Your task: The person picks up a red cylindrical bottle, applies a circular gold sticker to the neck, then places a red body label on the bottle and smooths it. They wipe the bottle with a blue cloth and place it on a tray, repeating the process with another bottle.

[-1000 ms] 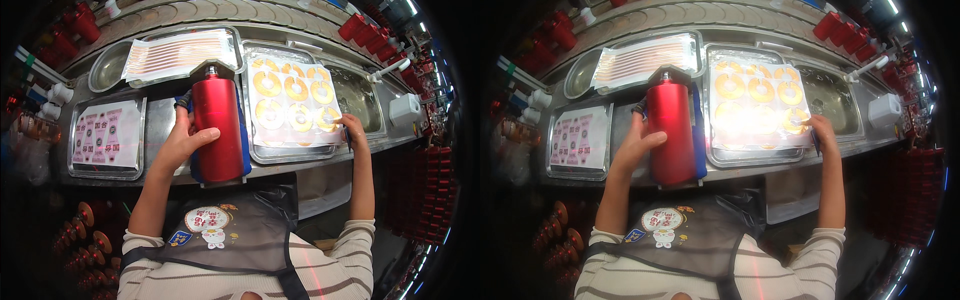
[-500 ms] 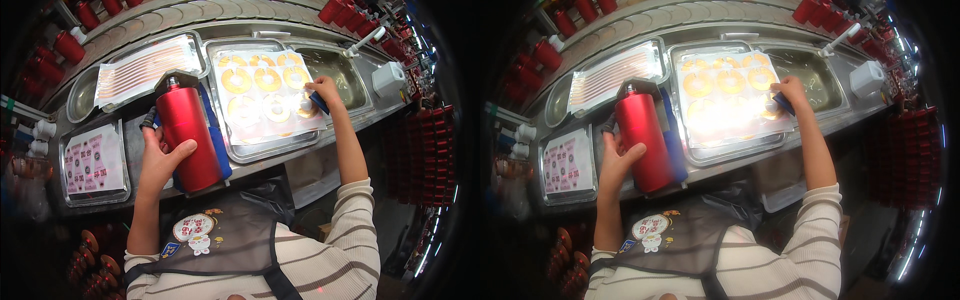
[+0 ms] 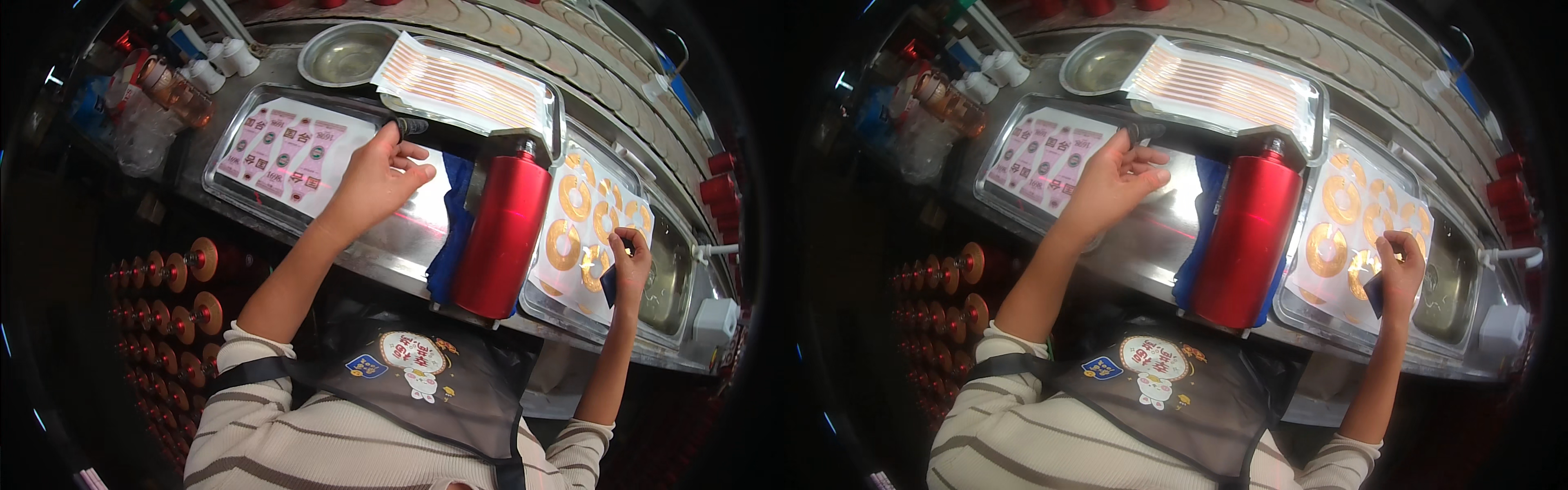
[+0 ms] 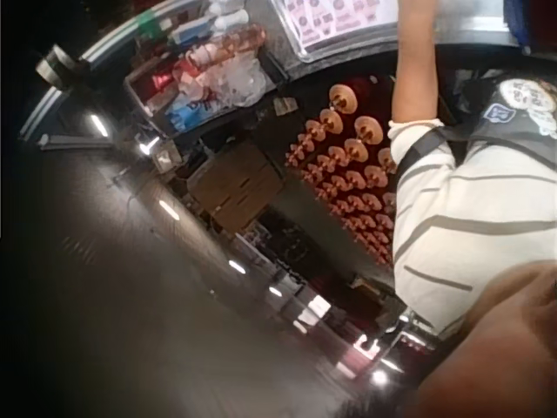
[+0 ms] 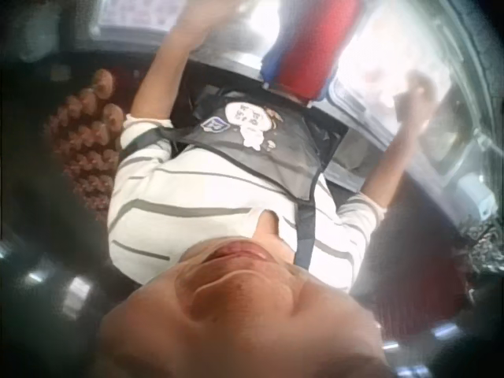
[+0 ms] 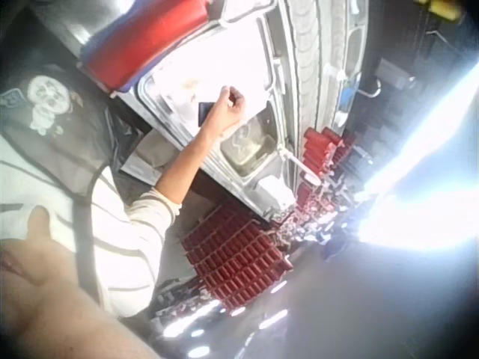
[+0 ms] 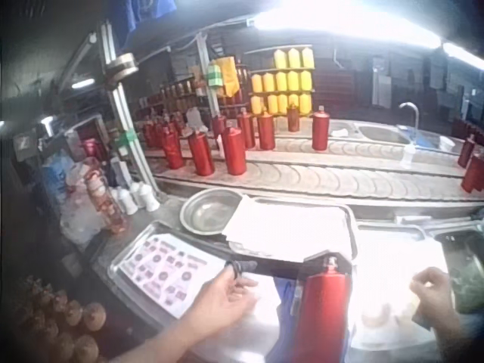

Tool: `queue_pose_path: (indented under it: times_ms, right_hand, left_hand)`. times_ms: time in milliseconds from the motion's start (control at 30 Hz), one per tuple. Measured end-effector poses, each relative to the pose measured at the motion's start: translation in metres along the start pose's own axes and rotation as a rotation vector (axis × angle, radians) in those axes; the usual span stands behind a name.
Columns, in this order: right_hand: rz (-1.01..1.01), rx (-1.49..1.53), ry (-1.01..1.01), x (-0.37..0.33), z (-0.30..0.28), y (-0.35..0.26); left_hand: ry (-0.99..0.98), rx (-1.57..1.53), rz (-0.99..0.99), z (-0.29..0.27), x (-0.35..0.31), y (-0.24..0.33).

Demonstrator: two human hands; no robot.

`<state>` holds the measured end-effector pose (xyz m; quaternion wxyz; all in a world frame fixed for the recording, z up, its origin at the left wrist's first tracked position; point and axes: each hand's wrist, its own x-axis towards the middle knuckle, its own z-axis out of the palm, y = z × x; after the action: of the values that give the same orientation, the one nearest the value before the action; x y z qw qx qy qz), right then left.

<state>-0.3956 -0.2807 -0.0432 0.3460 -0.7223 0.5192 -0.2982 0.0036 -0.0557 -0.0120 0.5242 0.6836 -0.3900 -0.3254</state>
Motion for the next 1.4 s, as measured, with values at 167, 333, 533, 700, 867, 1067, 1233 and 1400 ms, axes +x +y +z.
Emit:
queue_pose_path:
  times_ms: [167, 333, 533, 700, 867, 1067, 1233, 1400]
  right_hand:
    - [-0.042, 0.118, -0.092, -0.012, 0.052, -0.041]
    - [-0.06, 0.102, -0.145, -0.034, 0.061, -0.066]
    - [0.035, 0.204, -0.153, -0.052, 0.05, -0.054]
    - [0.074, 0.243, -0.159, -0.056, 0.051, -0.052]
    - [0.047, 0.223, -0.171, -0.061, 0.054, -0.05]
    - [0.023, 0.225, -0.168, -0.072, 0.053, -0.056]
    - [0.079, 0.165, -0.204, -0.08, 0.053, -0.064]
    - [0.148, 0.249, -0.202, -0.087, 0.057, -0.063]
  left_hand:
    - [0.058, 0.615, 0.13, -0.081, 0.034, -0.015]
    - [-0.034, 1.075, 0.229, -0.127, 0.04, -0.052]
    - [-0.32, 1.244, -0.164, -0.13, 0.031, -0.047]
    - [-0.251, 1.108, -0.033, -0.135, 0.052, -0.066]
    - [-0.134, 0.972, 0.166, -0.115, 0.077, -0.085]
    - [-0.447, 1.029, -0.07, -0.128, 0.077, -0.056]
    - [-0.497, 1.172, -0.104, -0.105, 0.084, -0.041]
    - [-0.232, 0.967, 0.118, -0.109, 0.098, -0.075]
